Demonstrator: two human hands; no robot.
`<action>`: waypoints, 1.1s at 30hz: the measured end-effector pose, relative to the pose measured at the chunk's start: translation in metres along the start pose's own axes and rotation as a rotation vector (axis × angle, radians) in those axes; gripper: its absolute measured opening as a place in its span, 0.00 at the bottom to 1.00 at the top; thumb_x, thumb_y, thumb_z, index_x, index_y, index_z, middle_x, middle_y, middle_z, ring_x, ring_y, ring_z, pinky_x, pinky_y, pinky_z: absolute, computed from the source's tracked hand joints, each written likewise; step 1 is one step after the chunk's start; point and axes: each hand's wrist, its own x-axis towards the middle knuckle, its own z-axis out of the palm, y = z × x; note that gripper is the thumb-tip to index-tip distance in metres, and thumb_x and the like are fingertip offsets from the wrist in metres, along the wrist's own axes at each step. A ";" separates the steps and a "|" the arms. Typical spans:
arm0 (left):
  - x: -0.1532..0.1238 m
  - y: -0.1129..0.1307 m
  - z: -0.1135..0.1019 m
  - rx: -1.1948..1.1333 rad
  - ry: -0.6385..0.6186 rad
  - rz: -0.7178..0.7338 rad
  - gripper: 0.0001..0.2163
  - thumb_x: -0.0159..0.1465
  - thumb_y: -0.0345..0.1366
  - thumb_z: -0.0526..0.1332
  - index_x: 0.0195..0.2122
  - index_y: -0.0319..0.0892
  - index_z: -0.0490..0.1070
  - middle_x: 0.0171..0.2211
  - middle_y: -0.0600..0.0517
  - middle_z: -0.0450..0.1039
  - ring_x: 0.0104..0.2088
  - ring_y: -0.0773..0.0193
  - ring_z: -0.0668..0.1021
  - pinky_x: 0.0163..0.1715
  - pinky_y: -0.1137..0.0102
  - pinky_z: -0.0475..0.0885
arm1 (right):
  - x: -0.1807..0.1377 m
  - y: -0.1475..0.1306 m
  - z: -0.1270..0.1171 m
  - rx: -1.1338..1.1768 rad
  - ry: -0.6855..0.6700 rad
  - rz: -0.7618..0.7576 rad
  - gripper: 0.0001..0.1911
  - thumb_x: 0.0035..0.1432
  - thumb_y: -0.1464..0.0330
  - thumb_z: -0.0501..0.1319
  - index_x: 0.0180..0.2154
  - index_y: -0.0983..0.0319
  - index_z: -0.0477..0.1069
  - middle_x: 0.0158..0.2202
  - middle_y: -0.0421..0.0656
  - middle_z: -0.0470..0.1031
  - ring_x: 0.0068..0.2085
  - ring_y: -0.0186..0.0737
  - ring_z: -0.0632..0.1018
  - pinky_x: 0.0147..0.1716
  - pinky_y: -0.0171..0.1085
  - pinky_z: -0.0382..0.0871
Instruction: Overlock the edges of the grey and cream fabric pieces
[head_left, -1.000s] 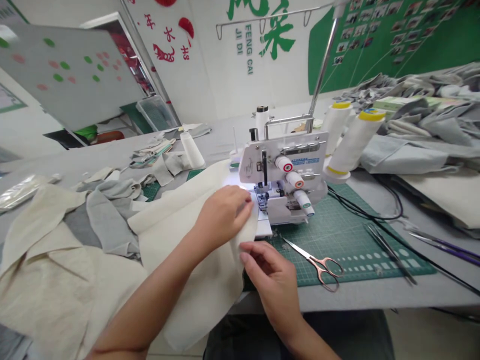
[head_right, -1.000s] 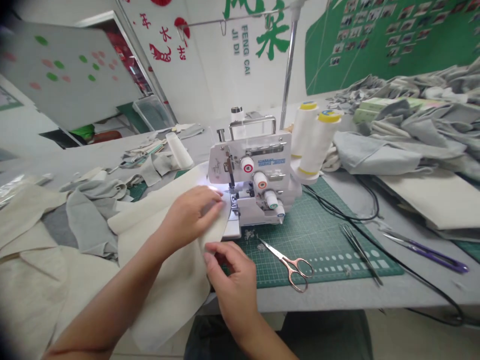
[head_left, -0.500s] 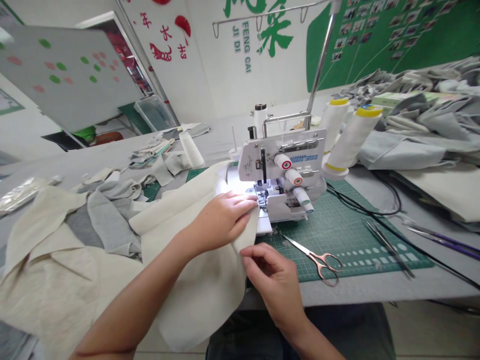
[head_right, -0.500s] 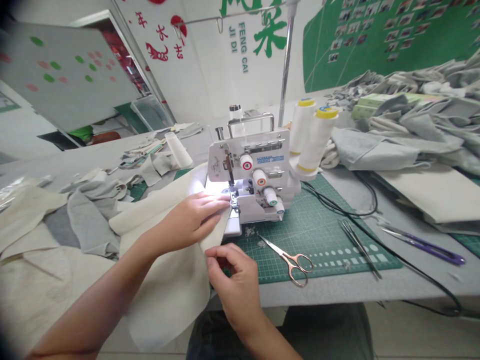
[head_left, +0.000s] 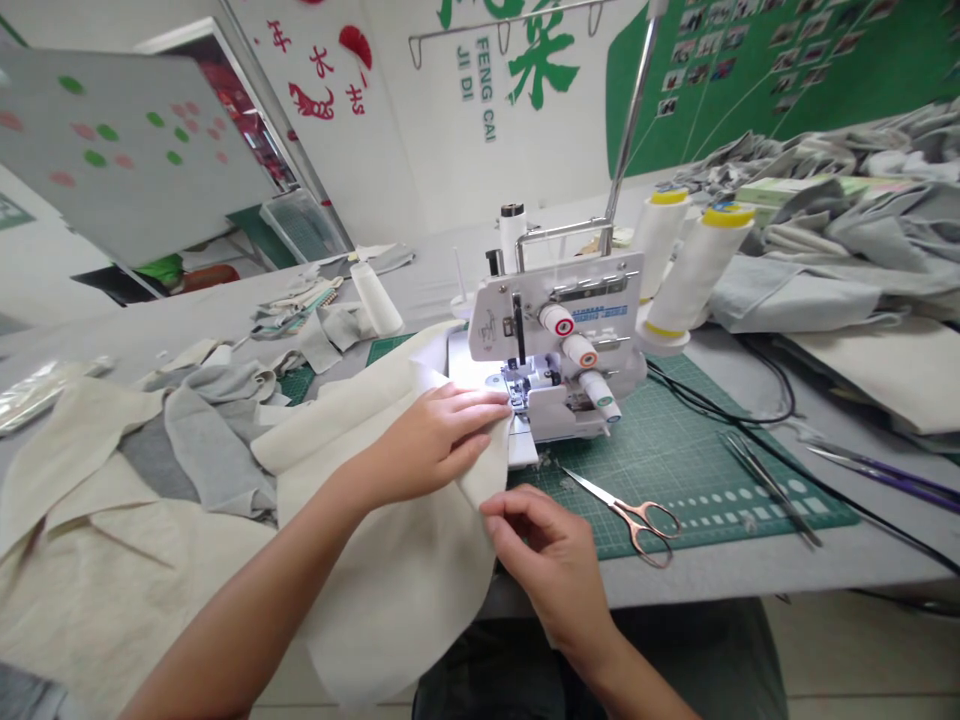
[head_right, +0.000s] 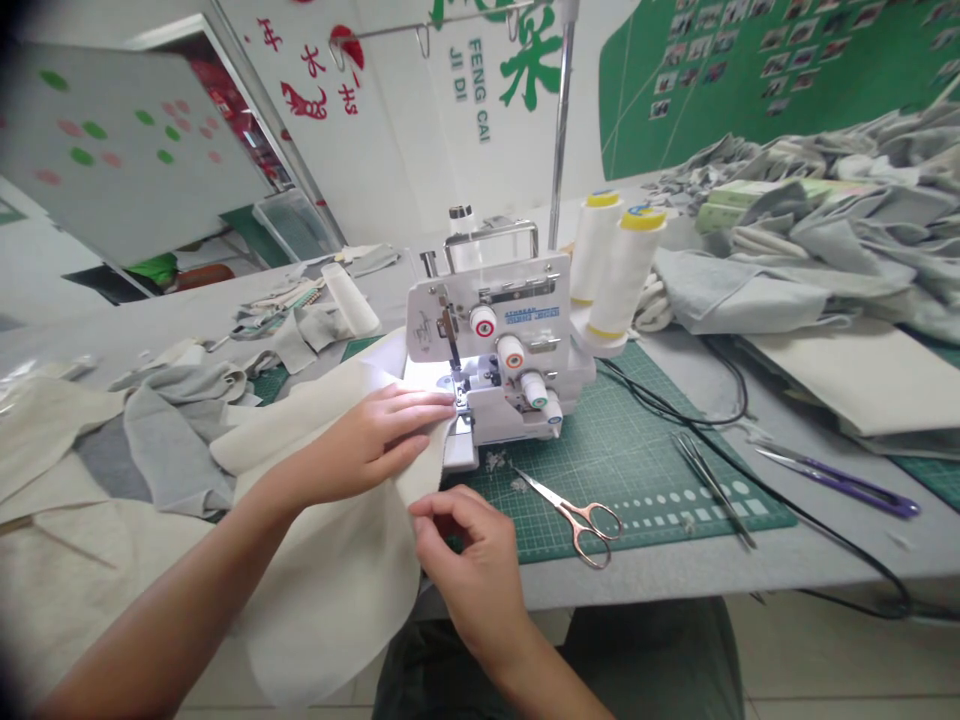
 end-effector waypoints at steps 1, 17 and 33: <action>0.000 0.000 -0.001 0.006 -0.015 -0.002 0.17 0.70 0.34 0.53 0.59 0.48 0.68 0.60 0.49 0.70 0.57 0.55 0.72 0.58 0.56 0.65 | 0.000 0.000 0.000 -0.004 -0.003 -0.001 0.06 0.56 0.71 0.63 0.31 0.61 0.79 0.27 0.41 0.75 0.28 0.35 0.74 0.26 0.32 0.66; -0.001 0.017 0.002 0.179 -0.058 -0.023 0.18 0.71 0.37 0.51 0.60 0.47 0.67 0.61 0.47 0.67 0.53 0.51 0.71 0.52 0.54 0.65 | -0.005 -0.001 -0.008 -0.038 0.009 -0.006 0.05 0.54 0.73 0.59 0.29 0.61 0.74 0.26 0.38 0.70 0.26 0.34 0.70 0.26 0.33 0.61; -0.005 0.029 0.016 0.137 0.015 -0.095 0.19 0.67 0.36 0.55 0.60 0.45 0.66 0.61 0.48 0.68 0.55 0.51 0.70 0.55 0.54 0.65 | -0.006 0.002 -0.013 -0.019 -0.033 0.019 0.06 0.53 0.73 0.56 0.27 0.61 0.71 0.24 0.37 0.65 0.25 0.33 0.66 0.25 0.33 0.56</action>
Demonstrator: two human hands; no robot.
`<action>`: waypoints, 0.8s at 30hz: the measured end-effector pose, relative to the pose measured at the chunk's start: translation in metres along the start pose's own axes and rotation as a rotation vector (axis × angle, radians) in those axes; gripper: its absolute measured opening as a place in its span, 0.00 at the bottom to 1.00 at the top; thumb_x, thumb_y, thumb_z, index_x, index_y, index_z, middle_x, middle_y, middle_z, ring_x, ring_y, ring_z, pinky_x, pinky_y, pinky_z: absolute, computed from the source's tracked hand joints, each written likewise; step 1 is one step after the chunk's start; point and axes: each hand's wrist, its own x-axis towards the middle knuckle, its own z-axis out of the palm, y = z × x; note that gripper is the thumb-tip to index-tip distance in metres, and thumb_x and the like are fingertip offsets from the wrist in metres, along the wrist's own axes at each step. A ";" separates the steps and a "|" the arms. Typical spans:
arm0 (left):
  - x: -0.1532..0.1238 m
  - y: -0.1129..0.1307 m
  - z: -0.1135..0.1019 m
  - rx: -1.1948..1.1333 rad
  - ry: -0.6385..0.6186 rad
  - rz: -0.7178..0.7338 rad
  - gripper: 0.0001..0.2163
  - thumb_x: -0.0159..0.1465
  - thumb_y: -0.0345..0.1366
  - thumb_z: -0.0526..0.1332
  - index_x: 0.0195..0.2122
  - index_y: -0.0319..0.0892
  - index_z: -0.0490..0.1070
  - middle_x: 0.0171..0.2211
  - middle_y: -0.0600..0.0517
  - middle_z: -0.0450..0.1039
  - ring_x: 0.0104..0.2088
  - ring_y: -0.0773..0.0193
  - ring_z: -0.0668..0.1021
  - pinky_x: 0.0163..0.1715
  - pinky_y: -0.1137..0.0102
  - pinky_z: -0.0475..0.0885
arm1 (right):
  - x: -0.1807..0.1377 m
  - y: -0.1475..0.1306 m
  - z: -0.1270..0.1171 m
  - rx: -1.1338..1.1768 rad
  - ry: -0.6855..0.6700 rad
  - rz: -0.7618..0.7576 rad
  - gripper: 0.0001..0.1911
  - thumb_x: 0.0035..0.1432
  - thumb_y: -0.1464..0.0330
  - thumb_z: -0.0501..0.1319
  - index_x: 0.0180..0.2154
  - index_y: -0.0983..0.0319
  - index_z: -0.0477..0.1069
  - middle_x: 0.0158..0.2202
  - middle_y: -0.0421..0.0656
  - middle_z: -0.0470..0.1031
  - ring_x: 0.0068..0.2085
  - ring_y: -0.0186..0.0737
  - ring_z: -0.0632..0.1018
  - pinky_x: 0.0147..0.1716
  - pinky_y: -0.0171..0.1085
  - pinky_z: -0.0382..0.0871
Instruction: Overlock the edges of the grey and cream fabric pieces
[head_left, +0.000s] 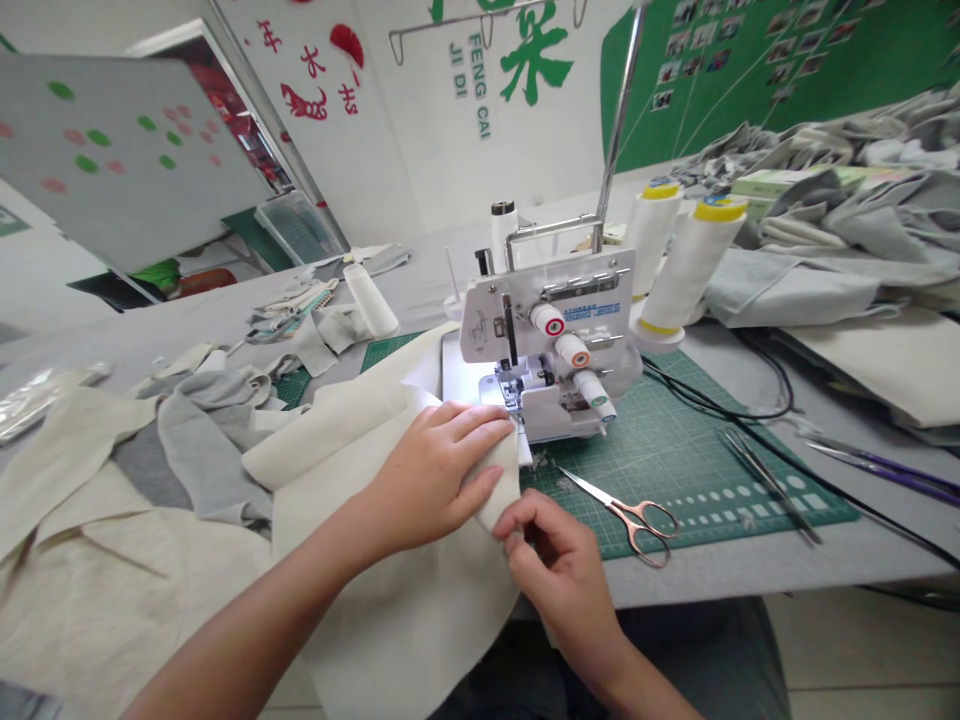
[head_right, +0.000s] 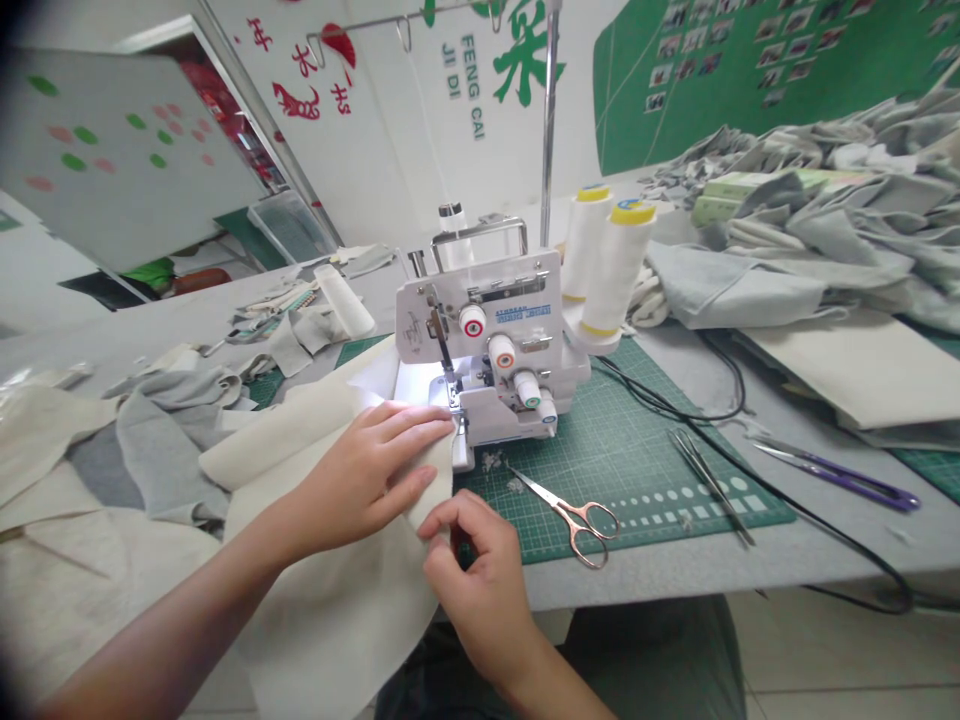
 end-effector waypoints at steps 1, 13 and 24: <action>0.000 0.001 0.001 0.012 0.001 -0.005 0.20 0.67 0.37 0.56 0.60 0.44 0.66 0.61 0.48 0.68 0.55 0.51 0.70 0.55 0.54 0.65 | 0.000 0.000 0.000 0.000 -0.001 -0.004 0.06 0.53 0.73 0.56 0.27 0.61 0.71 0.24 0.36 0.65 0.25 0.33 0.66 0.25 0.33 0.57; -0.004 0.011 0.013 0.012 0.042 -0.129 0.25 0.65 0.44 0.59 0.60 0.39 0.62 0.65 0.41 0.61 0.63 0.44 0.63 0.60 0.49 0.60 | 0.004 -0.003 -0.006 -0.004 0.053 -0.059 0.08 0.55 0.72 0.57 0.26 0.61 0.71 0.24 0.37 0.67 0.25 0.33 0.67 0.25 0.32 0.59; 0.007 0.025 0.029 0.033 0.155 -0.245 0.22 0.62 0.39 0.59 0.56 0.34 0.62 0.63 0.35 0.61 0.62 0.43 0.64 0.60 0.48 0.59 | 0.010 0.003 -0.016 -0.319 0.089 -0.182 0.26 0.58 0.75 0.55 0.59 0.57 0.66 0.38 0.41 0.78 0.36 0.38 0.78 0.34 0.35 0.73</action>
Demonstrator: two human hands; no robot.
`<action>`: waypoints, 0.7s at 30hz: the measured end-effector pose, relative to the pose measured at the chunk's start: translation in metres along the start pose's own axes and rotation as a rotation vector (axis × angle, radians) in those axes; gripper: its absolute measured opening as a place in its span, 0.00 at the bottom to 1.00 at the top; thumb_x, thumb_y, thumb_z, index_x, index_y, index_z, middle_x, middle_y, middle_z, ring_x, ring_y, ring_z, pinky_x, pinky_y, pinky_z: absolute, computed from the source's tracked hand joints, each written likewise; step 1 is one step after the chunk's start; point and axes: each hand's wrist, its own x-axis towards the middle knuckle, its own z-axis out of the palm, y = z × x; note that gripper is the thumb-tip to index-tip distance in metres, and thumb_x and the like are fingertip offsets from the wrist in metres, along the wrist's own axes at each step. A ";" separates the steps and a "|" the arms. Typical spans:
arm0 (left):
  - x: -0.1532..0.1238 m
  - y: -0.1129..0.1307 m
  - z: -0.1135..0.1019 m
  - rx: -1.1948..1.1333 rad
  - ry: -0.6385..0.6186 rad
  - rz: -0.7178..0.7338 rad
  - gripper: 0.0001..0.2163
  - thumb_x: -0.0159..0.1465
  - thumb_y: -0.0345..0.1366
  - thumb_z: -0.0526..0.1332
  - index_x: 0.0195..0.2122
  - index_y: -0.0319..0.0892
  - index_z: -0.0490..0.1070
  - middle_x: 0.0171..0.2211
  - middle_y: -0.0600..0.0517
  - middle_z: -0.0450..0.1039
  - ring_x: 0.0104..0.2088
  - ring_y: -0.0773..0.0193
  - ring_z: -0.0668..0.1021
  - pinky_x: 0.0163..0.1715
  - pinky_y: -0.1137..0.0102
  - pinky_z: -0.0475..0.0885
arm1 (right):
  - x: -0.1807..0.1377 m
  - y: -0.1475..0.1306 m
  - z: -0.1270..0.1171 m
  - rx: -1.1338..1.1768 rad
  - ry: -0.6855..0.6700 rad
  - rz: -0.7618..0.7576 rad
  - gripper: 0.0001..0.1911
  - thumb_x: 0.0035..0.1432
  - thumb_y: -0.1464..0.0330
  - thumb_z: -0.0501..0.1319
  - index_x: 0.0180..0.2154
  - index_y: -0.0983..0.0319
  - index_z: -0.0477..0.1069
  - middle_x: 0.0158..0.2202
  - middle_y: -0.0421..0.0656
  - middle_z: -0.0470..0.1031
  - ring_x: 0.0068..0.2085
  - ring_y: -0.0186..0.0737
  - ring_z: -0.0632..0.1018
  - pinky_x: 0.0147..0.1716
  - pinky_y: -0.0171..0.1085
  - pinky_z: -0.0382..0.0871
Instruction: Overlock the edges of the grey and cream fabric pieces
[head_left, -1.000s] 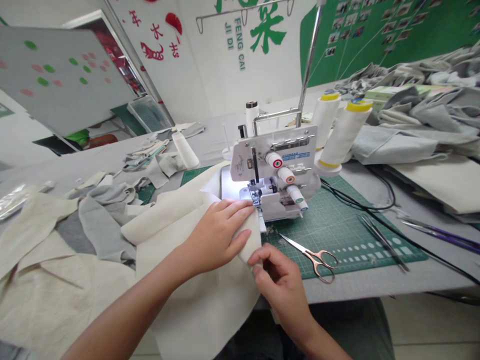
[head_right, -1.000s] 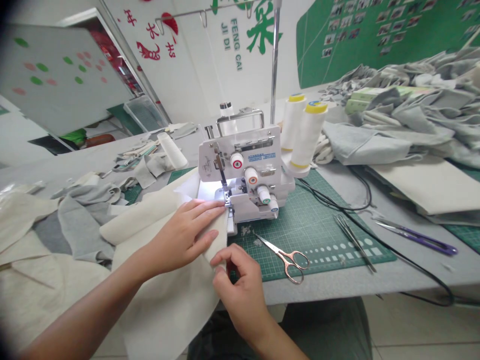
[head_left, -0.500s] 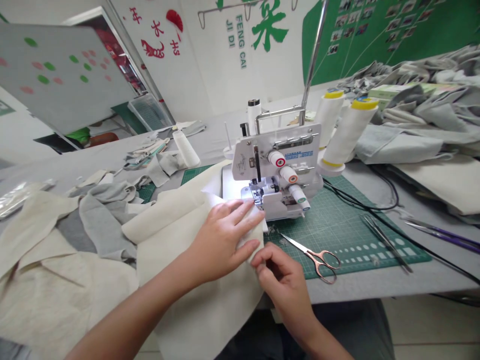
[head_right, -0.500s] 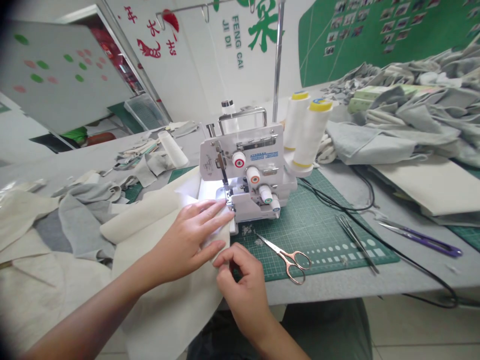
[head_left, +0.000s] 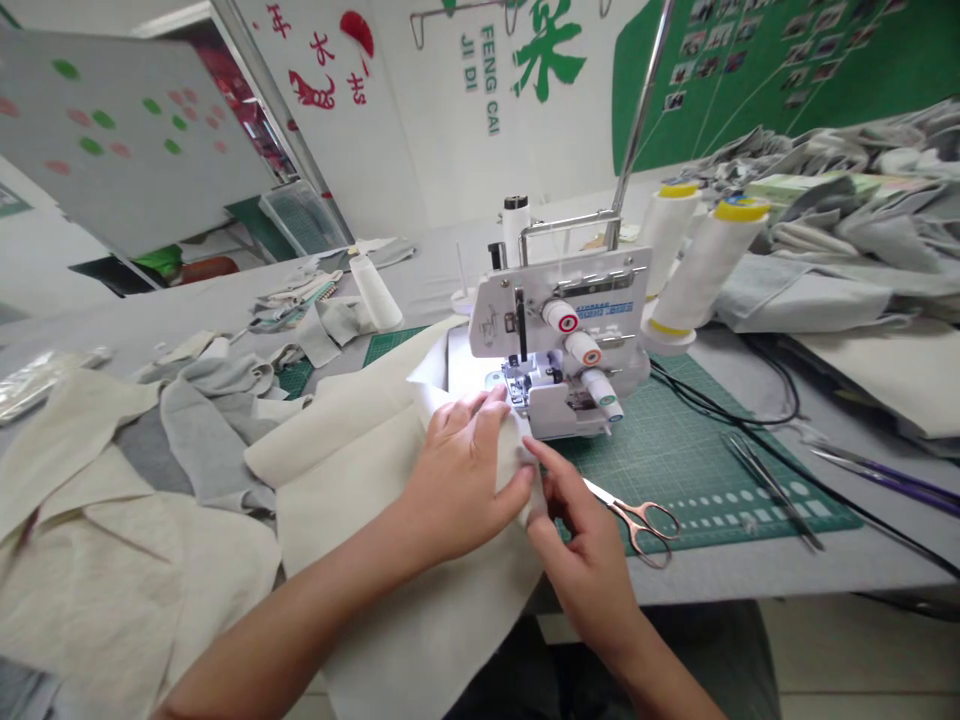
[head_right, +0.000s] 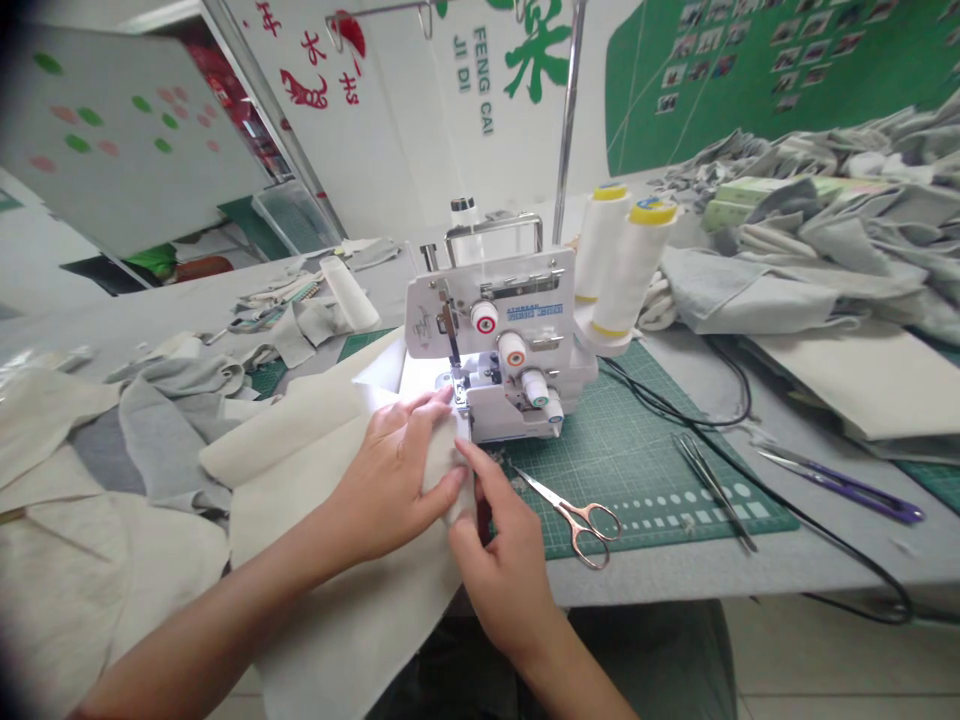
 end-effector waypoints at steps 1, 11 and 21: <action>0.000 0.001 0.001 -0.014 0.015 -0.005 0.23 0.61 0.39 0.60 0.55 0.34 0.62 0.63 0.34 0.62 0.62 0.43 0.64 0.60 0.47 0.59 | 0.001 0.000 -0.001 -0.060 -0.041 -0.038 0.27 0.59 0.75 0.54 0.60 0.57 0.66 0.45 0.44 0.79 0.42 0.40 0.79 0.40 0.37 0.74; 0.034 -0.044 -0.043 -0.496 0.508 -0.162 0.12 0.64 0.40 0.58 0.46 0.43 0.63 0.48 0.45 0.72 0.49 0.55 0.74 0.51 0.56 0.69 | 0.004 -0.004 0.002 -0.365 -0.060 -0.206 0.30 0.56 0.77 0.51 0.61 0.68 0.63 0.52 0.53 0.78 0.46 0.46 0.81 0.45 0.42 0.78; 0.122 -0.067 -0.028 -0.950 0.282 0.104 0.27 0.62 0.60 0.58 0.50 0.43 0.65 0.56 0.41 0.69 0.60 0.49 0.70 0.58 0.55 0.64 | 0.005 -0.001 0.003 -0.402 -0.045 -0.261 0.31 0.56 0.78 0.51 0.62 0.67 0.62 0.53 0.53 0.77 0.46 0.45 0.81 0.43 0.42 0.78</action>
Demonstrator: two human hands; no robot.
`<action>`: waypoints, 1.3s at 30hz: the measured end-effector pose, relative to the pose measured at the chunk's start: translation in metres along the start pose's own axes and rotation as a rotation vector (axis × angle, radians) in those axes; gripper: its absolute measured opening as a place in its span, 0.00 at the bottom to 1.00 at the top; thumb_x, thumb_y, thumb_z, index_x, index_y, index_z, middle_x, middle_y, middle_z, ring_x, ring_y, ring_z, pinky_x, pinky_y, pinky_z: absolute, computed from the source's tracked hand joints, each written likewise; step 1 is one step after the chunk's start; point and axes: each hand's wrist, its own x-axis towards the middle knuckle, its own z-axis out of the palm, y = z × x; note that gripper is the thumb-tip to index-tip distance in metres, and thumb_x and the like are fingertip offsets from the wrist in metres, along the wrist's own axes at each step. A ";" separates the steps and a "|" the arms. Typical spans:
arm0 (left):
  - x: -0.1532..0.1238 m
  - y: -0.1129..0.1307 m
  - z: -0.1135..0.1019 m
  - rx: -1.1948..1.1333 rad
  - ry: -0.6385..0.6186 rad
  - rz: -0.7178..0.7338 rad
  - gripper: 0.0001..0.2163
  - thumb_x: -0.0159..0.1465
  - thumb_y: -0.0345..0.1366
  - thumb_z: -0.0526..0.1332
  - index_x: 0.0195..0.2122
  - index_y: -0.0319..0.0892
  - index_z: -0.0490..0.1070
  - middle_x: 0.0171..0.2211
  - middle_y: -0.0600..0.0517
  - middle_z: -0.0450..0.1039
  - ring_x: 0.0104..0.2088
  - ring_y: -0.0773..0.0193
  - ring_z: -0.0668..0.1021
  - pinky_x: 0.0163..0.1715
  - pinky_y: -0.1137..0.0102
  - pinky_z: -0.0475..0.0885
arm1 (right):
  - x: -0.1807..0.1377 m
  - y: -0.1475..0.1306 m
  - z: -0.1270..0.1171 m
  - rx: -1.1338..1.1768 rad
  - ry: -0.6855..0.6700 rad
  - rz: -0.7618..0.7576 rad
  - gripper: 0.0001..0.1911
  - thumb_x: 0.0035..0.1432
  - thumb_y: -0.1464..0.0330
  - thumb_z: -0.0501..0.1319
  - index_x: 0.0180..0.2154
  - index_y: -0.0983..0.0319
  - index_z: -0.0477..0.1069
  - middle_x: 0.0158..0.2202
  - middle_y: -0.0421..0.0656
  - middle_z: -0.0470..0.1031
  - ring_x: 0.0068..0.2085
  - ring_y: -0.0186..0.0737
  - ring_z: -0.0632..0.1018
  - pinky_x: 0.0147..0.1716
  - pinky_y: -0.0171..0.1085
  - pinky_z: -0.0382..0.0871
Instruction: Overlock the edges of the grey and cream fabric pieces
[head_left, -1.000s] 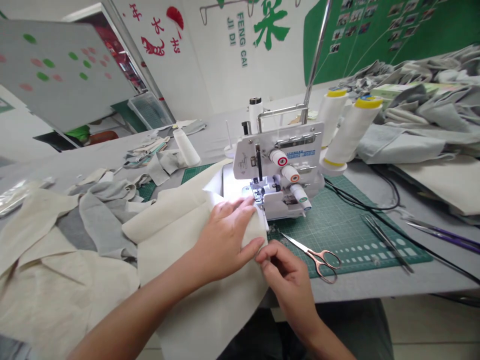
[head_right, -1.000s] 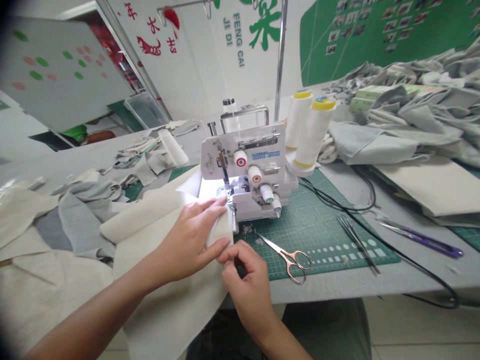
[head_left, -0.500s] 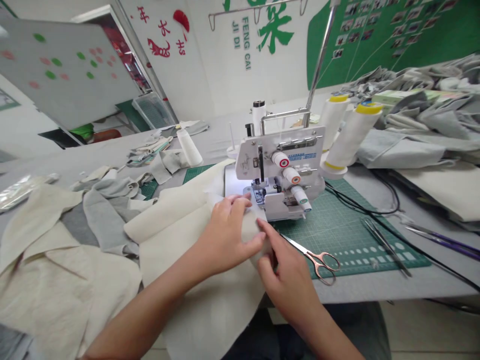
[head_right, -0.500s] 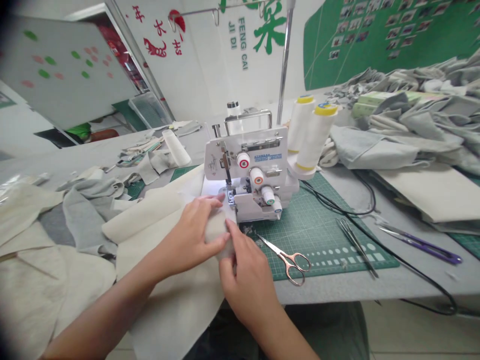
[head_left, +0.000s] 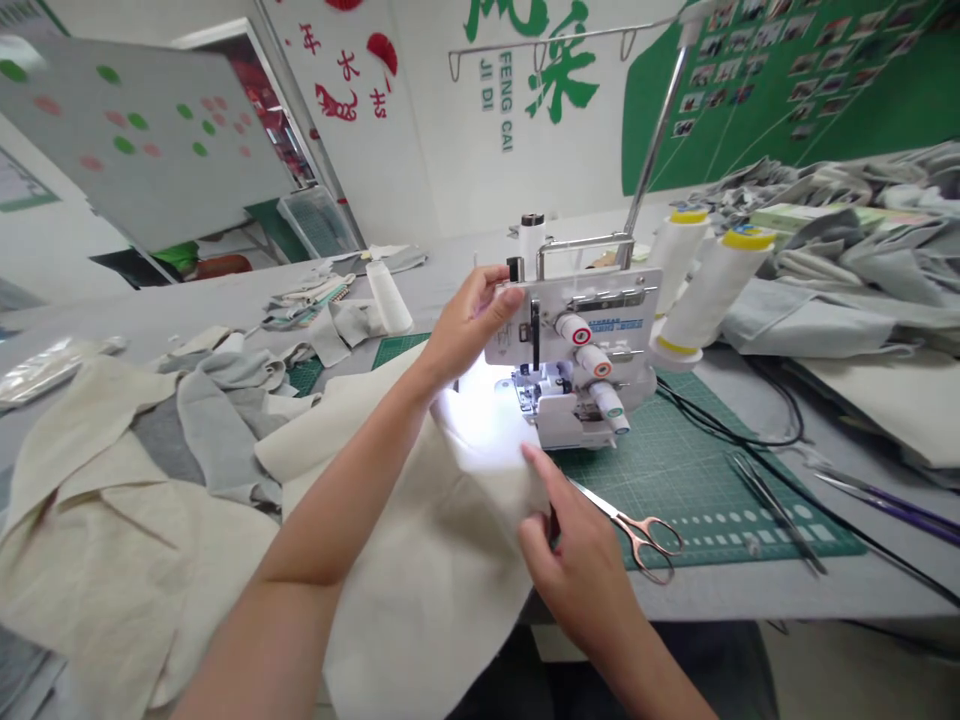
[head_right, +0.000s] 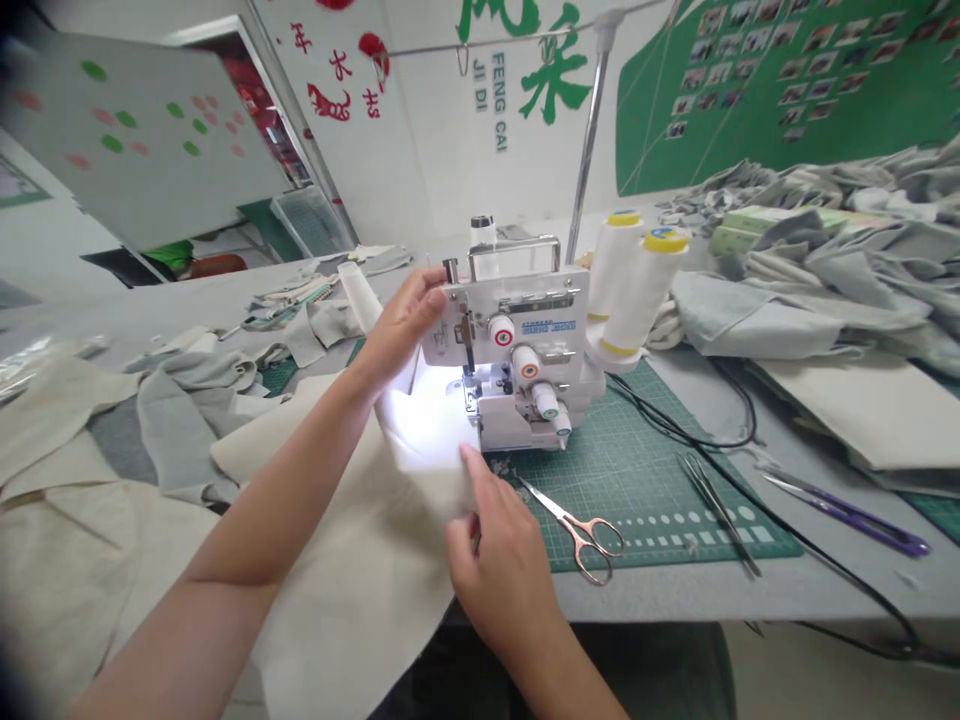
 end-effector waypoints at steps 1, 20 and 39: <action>0.000 -0.001 -0.001 0.061 -0.002 0.011 0.27 0.62 0.61 0.58 0.50 0.42 0.66 0.55 0.42 0.70 0.59 0.49 0.70 0.58 0.55 0.64 | 0.000 0.000 0.000 0.001 0.000 -0.001 0.31 0.56 0.78 0.51 0.62 0.66 0.61 0.53 0.53 0.77 0.45 0.45 0.81 0.43 0.42 0.78; -0.144 0.047 0.027 0.756 -0.172 0.200 0.12 0.68 0.31 0.56 0.52 0.40 0.70 0.49 0.46 0.77 0.50 0.58 0.77 0.51 0.61 0.73 | -0.004 0.003 0.005 0.160 0.001 0.070 0.28 0.59 0.75 0.54 0.62 0.63 0.61 0.53 0.52 0.76 0.49 0.46 0.79 0.48 0.46 0.75; -0.161 0.043 0.041 1.000 -0.160 0.221 0.16 0.70 0.35 0.55 0.56 0.35 0.70 0.58 0.43 0.72 0.57 0.54 0.75 0.61 0.54 0.68 | -0.050 -0.011 0.017 0.967 -0.214 0.807 0.15 0.47 0.68 0.65 0.40 0.62 0.77 0.34 0.44 0.80 0.37 0.46 0.78 0.37 0.38 0.73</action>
